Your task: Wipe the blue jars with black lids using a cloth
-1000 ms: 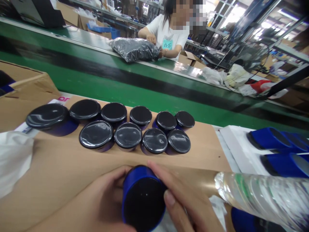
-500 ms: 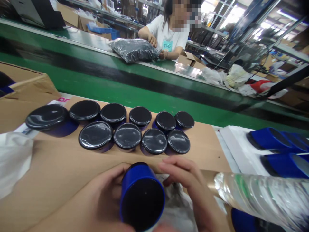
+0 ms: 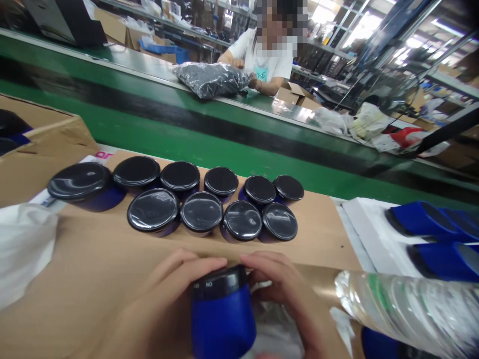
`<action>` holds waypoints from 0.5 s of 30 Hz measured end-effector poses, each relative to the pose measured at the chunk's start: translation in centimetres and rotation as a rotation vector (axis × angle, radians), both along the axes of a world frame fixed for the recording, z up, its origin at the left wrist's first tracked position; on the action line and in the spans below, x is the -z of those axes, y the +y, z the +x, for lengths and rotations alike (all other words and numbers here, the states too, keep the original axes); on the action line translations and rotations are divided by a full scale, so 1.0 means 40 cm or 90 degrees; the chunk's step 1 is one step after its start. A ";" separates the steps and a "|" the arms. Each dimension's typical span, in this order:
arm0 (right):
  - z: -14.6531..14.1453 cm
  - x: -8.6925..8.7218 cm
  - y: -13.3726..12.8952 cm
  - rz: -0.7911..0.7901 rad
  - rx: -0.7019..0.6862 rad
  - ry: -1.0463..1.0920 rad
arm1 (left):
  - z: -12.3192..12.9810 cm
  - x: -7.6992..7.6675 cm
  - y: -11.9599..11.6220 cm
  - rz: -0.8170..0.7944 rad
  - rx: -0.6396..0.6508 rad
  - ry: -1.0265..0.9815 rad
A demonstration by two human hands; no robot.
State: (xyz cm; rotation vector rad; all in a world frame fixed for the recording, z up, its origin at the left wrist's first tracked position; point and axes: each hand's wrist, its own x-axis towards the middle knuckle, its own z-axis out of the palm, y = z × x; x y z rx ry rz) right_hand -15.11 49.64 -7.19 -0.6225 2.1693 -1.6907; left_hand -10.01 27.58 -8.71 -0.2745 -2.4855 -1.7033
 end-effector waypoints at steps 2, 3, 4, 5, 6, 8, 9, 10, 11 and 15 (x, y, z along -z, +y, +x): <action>0.004 0.004 -0.003 0.006 -0.017 -0.049 | 0.013 0.003 0.001 -0.048 -0.003 0.025; 0.005 0.005 -0.005 0.007 -0.024 -0.066 | 0.020 0.004 0.004 -0.073 -0.013 0.034; 0.005 0.007 -0.007 0.003 -0.031 -0.079 | 0.025 0.003 0.009 -0.093 -0.029 0.038; 0.006 0.009 -0.009 -0.010 -0.038 -0.092 | 0.027 0.002 0.014 -0.107 -0.048 0.038; 0.007 0.012 -0.013 -0.030 -0.039 -0.106 | 0.028 0.002 0.019 -0.116 -0.076 0.045; 0.013 0.020 -0.022 -0.077 -0.031 -0.138 | 0.022 0.007 0.023 -0.140 -0.137 0.069; 0.018 0.025 -0.027 -0.104 -0.026 -0.156 | 0.017 0.012 0.021 -0.149 -0.152 0.090; 0.022 0.028 -0.033 -0.129 -0.024 -0.171 | 0.012 0.018 0.015 -0.158 -0.148 0.109; 0.026 0.030 -0.038 -0.146 -0.023 -0.179 | 0.007 0.024 0.007 -0.166 -0.131 0.121; 0.025 0.022 -0.044 -0.126 -0.030 -0.190 | 0.005 0.030 -0.023 -0.177 -0.052 0.069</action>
